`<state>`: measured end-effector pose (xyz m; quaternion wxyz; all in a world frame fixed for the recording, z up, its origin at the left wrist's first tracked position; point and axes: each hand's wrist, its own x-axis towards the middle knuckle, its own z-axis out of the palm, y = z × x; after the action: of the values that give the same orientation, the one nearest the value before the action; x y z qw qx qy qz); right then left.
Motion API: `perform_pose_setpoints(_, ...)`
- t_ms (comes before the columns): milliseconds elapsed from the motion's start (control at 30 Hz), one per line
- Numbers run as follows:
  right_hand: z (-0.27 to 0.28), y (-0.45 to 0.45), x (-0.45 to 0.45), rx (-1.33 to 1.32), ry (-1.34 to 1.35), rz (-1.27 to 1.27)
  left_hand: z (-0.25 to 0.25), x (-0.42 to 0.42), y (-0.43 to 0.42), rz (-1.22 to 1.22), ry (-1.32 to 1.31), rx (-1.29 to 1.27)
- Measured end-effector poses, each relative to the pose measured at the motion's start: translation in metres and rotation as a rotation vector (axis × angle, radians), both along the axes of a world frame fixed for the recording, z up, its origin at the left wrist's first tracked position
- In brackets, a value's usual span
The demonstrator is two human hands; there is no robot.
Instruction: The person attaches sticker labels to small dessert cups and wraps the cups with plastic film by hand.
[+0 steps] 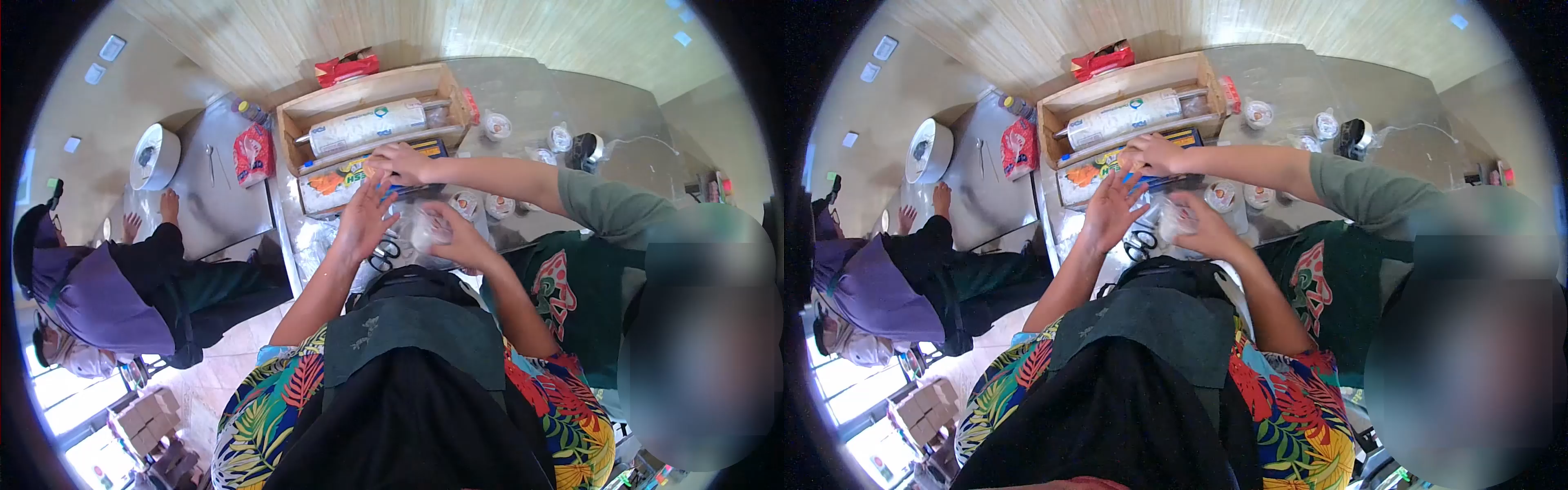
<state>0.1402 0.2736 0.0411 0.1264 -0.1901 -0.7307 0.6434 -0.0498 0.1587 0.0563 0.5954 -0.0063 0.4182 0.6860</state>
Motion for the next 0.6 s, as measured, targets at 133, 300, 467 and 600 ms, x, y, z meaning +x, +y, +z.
perform_pose_setpoints(133, -0.021, 0.029, 0.037, -0.130, -0.322, -0.010, 0.000, -0.016, -0.029, 0.056, -0.010, 0.058)
perform_pose_setpoints(300, -0.060, 0.074, 0.043, 0.193, -0.421, -0.359, -0.007, -0.020, -0.051, 0.155, -0.089, -0.009)
perform_pose_setpoints(467, -0.060, 0.114, 0.009, 0.616, -0.645, -0.347, -0.018, -0.006, -0.051, 0.134, -0.100, -0.054)
perform_pose_setpoints(600, -0.075, 0.130, -0.018, 0.890, -0.721, -0.494, -0.015, 0.004, -0.042, 0.042, -0.054, -0.108)
